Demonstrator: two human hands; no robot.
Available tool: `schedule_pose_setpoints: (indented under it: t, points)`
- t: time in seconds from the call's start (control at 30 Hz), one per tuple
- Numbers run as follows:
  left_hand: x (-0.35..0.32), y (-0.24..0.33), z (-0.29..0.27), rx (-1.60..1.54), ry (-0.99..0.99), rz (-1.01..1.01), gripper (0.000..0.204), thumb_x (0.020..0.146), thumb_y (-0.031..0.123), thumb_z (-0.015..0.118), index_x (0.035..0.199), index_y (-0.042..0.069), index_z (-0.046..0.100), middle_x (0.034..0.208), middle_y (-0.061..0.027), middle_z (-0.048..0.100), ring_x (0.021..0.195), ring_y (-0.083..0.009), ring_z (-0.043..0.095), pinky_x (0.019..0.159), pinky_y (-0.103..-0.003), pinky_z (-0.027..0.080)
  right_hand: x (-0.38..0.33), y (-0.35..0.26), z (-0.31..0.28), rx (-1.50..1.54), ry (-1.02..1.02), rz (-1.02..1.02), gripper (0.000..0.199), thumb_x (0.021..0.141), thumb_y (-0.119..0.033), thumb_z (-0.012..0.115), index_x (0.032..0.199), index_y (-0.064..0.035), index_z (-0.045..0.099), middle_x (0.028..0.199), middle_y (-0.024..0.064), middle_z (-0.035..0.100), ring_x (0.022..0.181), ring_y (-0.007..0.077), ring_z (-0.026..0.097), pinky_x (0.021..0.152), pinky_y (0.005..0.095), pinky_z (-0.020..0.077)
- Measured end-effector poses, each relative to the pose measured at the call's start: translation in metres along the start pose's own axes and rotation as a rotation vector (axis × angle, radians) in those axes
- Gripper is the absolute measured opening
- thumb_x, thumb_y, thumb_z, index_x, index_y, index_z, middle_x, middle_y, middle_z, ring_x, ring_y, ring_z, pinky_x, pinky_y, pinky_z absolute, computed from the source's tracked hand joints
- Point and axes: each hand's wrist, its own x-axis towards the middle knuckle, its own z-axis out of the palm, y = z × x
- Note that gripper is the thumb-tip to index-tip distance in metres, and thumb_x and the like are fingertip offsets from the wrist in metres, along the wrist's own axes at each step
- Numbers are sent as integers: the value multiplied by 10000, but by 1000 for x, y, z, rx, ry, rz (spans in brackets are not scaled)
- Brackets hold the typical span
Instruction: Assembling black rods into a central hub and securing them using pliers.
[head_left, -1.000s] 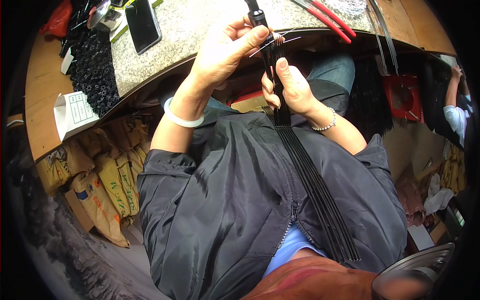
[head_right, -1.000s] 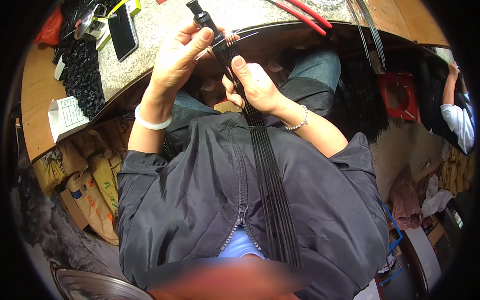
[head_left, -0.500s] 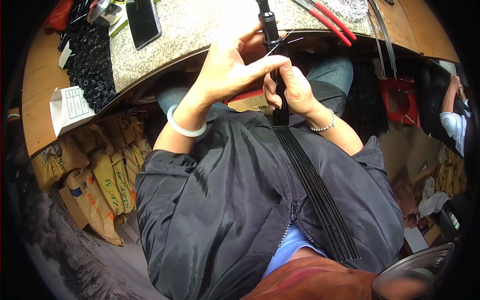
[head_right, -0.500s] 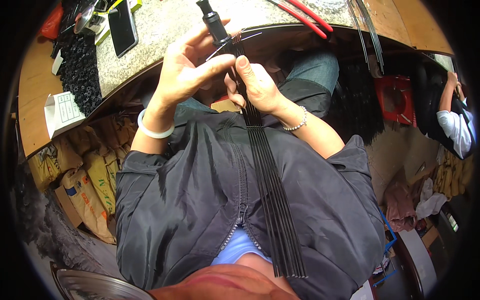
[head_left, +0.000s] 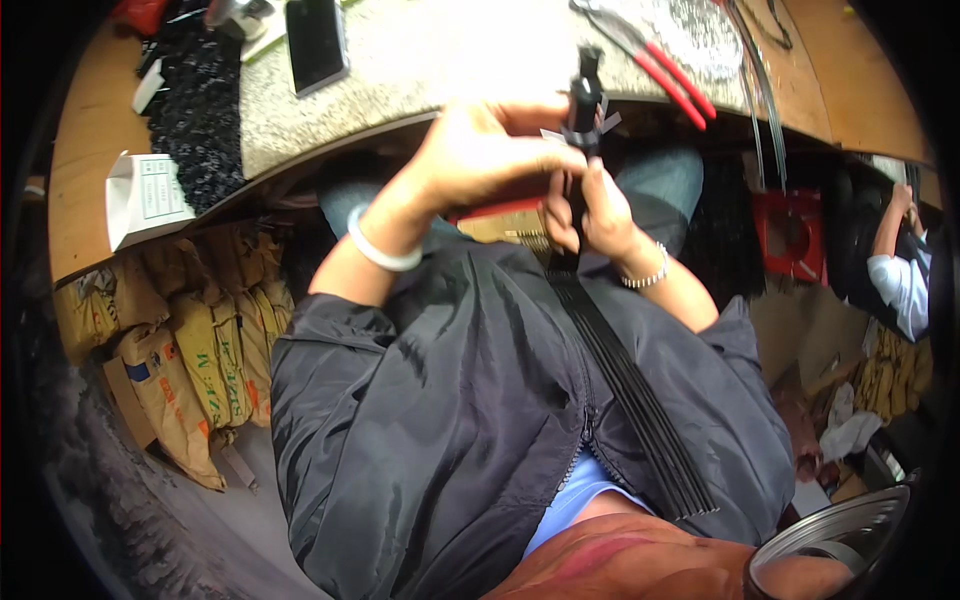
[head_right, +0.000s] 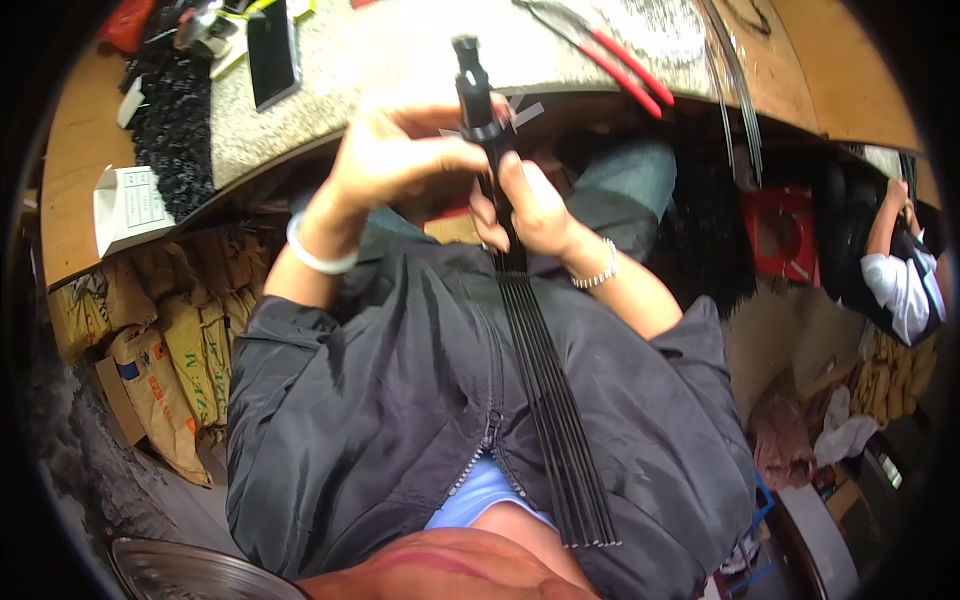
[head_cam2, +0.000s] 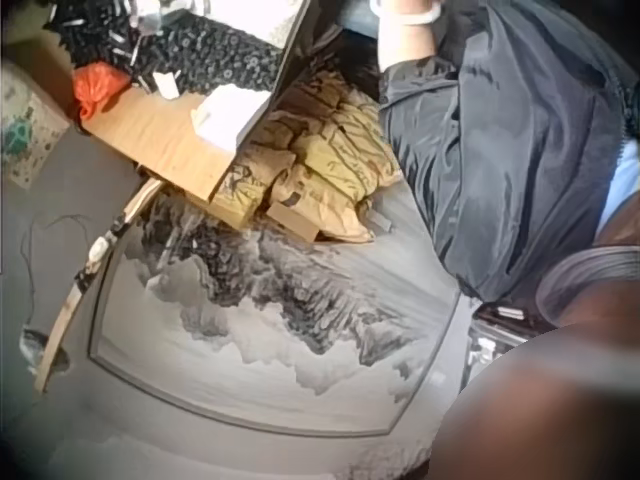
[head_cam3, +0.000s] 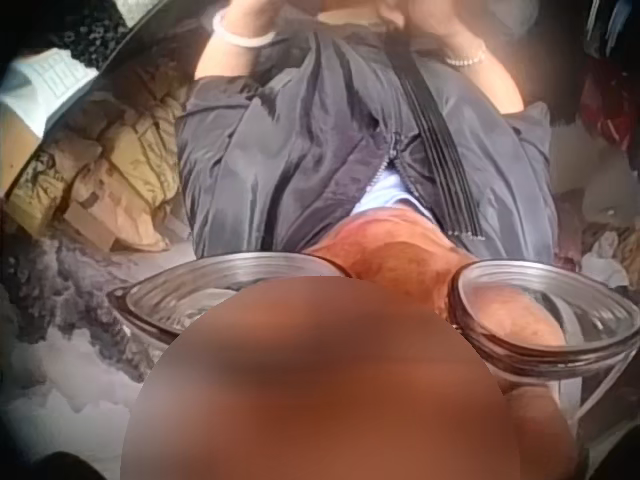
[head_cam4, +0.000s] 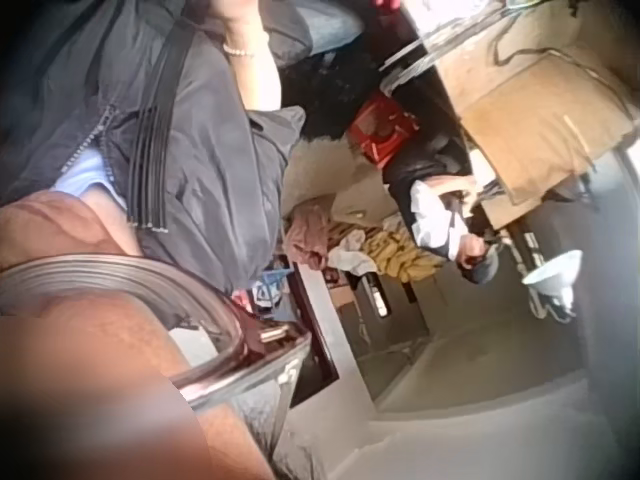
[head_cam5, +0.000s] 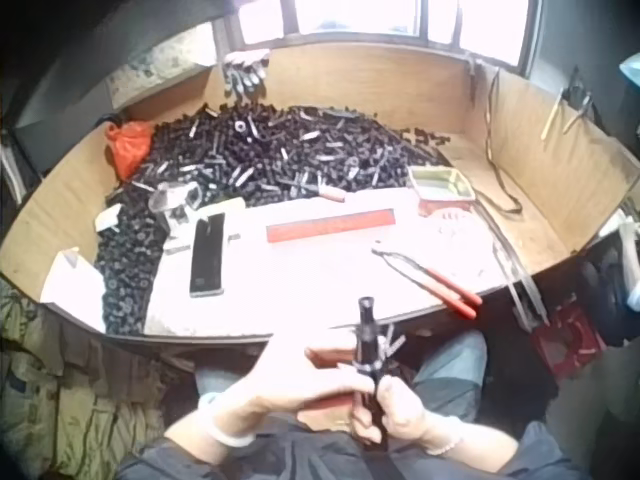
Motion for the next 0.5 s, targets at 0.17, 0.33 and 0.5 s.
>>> schedule_pose_setpoints:
  t: [0.17, 0.33, 0.5]
  points:
    - [-35, -7, 35, -46, -138, 367, 259, 777, -79, 575, 1033, -50, 599, 793, -131, 647, 632, -180, 652, 524, -259, 535, -37, 25, -5, -25, 31, -107, 583, 861, -538, 414, 1074, 4, 409, 656, 48, 530, 442, 111, 479, 474, 229, 405]
    - [4, -26, 17, -277, -35, 243, 332, 806, 185, 643, 987, -89, 600, 916, -139, 637, 655, -139, 611, 563, -206, 492, 1, -11, 1, -107, -115, -187, 622, 854, -619, 285, 710, -31, 425, 496, 118, 490, 428, 197, 504, 440, 279, 431]
    - [33, -9, -10, -645, -317, 167, 463, 805, 299, 630, 1091, -40, 497, 954, -194, 608, 581, -244, 633, 460, -301, 533, 43, -29, -8, 76, -70, -222, 239, 933, -216, 390, 881, 5, 464, 750, 95, 542, 477, 131, 492, 492, 239, 450]
